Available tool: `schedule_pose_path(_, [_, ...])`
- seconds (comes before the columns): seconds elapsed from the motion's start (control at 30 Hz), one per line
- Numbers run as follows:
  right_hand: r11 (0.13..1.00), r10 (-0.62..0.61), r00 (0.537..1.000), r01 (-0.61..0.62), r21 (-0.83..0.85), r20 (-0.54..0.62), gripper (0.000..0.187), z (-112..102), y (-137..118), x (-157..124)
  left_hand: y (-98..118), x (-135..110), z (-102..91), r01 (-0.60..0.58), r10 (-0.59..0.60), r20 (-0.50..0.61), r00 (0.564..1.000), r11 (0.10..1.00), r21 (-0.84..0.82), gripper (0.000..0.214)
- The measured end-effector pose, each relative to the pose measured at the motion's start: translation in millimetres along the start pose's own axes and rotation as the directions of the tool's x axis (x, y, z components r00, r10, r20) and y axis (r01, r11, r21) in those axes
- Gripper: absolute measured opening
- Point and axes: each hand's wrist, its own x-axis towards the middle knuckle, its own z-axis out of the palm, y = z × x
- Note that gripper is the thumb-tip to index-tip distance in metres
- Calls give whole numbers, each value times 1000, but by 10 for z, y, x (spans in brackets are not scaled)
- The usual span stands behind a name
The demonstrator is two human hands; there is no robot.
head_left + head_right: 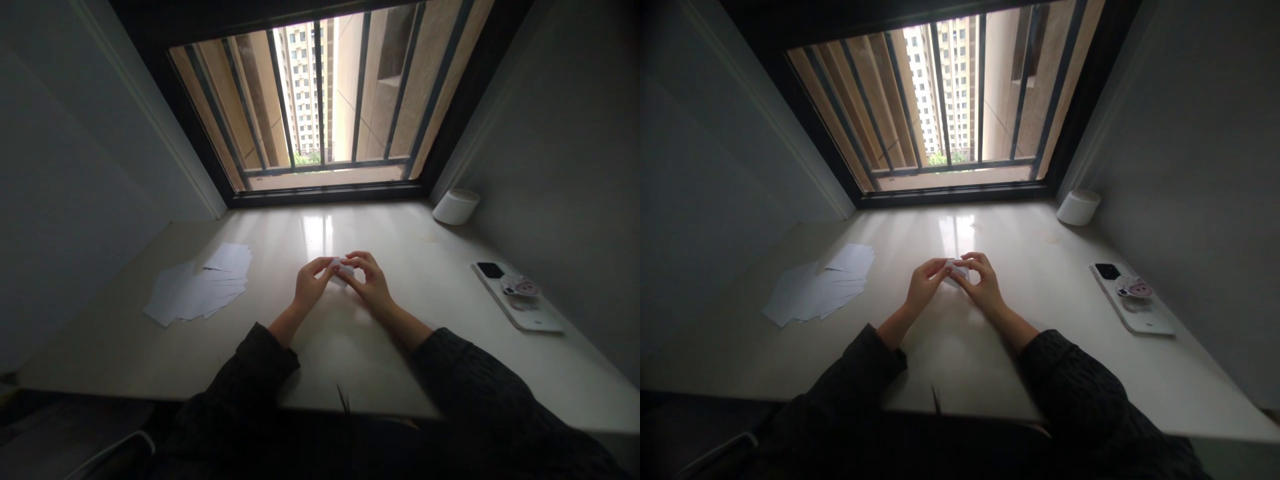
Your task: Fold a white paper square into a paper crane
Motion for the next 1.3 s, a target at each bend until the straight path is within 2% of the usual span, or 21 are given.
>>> schedule_pose_path(0.17, [1000, -2, 1000, 2, -19, 25, 20, 4, 17, 3, -44, 12, 22, 54, -59, -38, 998, 990, -130, 35])
schedule_pose_path(0.47, [996, 70, 997, -70, -52, 13, 20, 28, 53, 5, -57, 27, -6, 84, -103, -123, 987, 985, -150, 28])
schedule_pose_path(0.6, [976, 206, 978, -208, 67, 24, 23, 49, 67, 3, -50, 42, -6, 67, -106, -216, 971, 982, -178, 28])
schedule_pose_path(0.73, [906, 355, 931, -366, 213, 90, 27, 70, 86, -4, -76, 66, -2, 112, -194, -276, 941, 951, -287, 32])
schedule_pose_path(0.9, [913, 324, 945, -325, 247, 45, 27, 70, 115, 4, -102, 71, 9, 148, -238, -233, 943, 927, -345, 34])
schedule_pose_path(1.03, [908, 325, 945, -304, 287, -29, 34, 57, 169, 14, -120, 64, 19, 181, -229, -126, 965, 932, -313, 40])
schedule_pose_path(1.13, [917, 317, 946, -289, 276, -62, 38, 36, 175, 16, -138, 48, 35, 173, -190, -52, 980, 956, -237, 49])
schedule_pose_path(1.3, [958, 258, 960, -239, 157, -113, 30, 2, 107, 13, -124, 11, 66, 101, -106, -29, 994, 985, -136, 44])
